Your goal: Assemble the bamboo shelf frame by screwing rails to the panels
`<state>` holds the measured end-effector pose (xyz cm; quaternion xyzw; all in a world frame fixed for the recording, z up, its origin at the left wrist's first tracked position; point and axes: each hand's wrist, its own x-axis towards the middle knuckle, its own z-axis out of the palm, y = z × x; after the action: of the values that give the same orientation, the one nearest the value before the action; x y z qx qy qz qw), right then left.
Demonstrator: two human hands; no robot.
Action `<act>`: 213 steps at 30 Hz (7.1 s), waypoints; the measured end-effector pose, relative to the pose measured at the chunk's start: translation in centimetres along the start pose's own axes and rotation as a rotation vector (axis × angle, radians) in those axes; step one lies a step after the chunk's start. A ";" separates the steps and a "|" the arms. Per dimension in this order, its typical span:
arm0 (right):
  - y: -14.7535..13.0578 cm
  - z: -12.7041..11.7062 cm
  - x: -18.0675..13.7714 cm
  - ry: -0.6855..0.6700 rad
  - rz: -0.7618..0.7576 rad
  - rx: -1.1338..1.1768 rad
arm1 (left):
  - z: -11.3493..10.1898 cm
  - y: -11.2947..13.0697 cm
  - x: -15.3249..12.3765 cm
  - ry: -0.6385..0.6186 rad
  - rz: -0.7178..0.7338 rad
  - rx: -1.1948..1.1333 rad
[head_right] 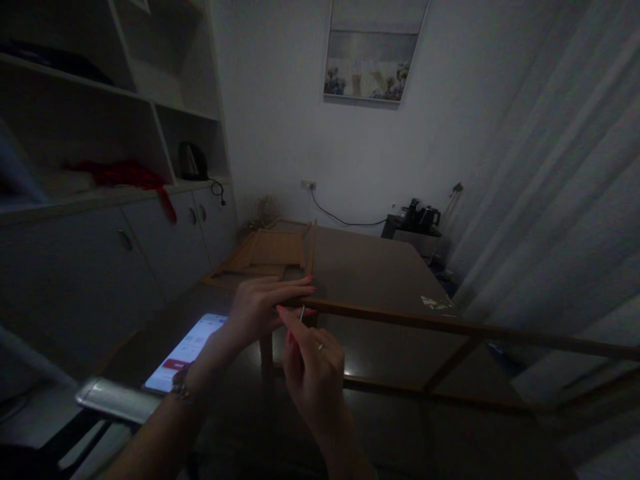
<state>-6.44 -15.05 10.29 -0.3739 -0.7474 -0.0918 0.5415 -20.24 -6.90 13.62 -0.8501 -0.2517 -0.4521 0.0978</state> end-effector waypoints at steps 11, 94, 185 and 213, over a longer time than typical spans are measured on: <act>2.8 -2.9 0.7 -0.073 -0.273 -0.135 | -0.3 0.1 0.1 -0.016 0.021 0.010; 1.8 1.1 1.0 0.397 -0.151 -0.083 | 0.1 -0.2 -0.1 -0.022 0.003 0.008; 4.0 -5.5 10.7 -1.003 -0.488 0.107 | 0.6 -0.3 -0.4 0.000 0.011 0.031; 2.4 -1.7 0.2 -0.086 -0.207 -0.039 | -0.7 -1.0 -0.1 -0.185 0.068 -0.074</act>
<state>-3.65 -14.25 10.48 -0.3085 -0.8027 -0.1456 0.4891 -21.30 -6.29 13.88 -0.8993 -0.2138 -0.3772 0.0578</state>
